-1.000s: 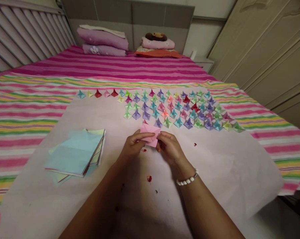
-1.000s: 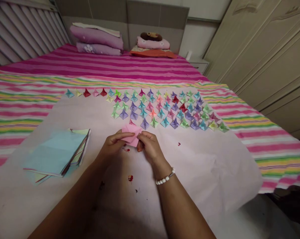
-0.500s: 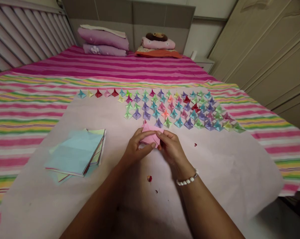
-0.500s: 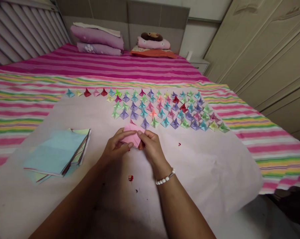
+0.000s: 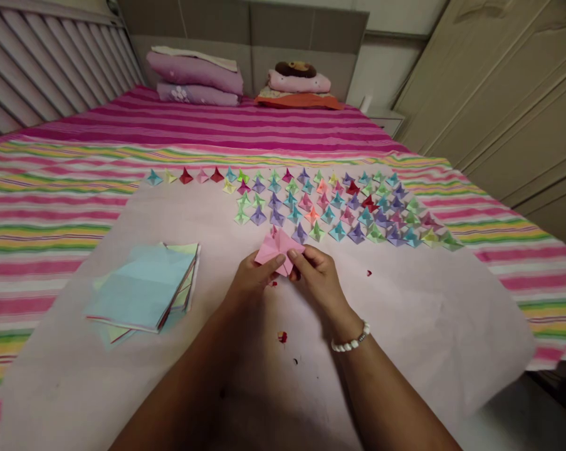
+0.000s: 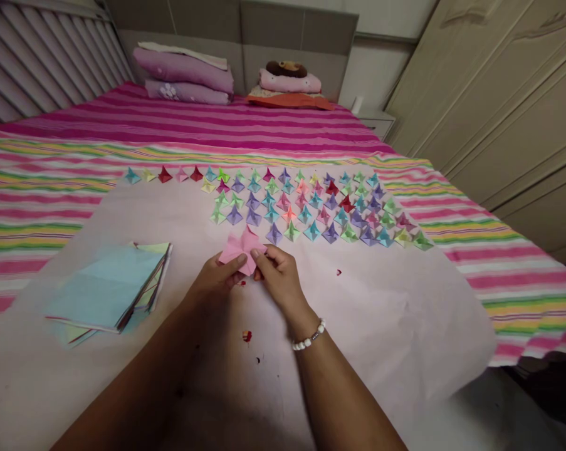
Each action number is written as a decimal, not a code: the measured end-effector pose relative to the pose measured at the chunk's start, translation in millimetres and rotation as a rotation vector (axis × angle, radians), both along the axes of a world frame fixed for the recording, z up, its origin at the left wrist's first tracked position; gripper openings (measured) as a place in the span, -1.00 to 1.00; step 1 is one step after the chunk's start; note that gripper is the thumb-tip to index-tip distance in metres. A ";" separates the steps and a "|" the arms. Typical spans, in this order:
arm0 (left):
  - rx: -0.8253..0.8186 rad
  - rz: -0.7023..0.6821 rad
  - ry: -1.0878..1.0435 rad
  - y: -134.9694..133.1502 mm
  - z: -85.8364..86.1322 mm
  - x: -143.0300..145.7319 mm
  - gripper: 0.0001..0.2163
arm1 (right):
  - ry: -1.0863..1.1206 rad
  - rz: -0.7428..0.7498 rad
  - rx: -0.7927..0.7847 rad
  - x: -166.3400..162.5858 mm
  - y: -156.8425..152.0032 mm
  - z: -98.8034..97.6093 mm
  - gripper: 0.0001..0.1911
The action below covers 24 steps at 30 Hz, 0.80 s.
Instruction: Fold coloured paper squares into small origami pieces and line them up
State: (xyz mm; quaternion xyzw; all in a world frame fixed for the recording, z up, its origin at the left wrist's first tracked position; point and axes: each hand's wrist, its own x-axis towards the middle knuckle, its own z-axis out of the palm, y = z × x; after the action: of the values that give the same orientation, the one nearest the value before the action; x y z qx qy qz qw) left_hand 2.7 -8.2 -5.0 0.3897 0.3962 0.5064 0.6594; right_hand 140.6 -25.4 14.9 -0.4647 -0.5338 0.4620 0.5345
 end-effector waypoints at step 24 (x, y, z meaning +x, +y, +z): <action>0.202 0.174 -0.038 0.2 6.7 1.1 -0.65 | 0.276 -0.094 -0.126 4.7 5.5 -2.3 -0.75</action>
State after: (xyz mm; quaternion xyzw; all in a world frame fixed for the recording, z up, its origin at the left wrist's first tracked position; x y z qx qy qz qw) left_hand 3.9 -8.0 1.8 0.4086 0.3629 0.6063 0.5777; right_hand 145.3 -19.9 12.6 -0.4537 -0.4030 0.5284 0.5937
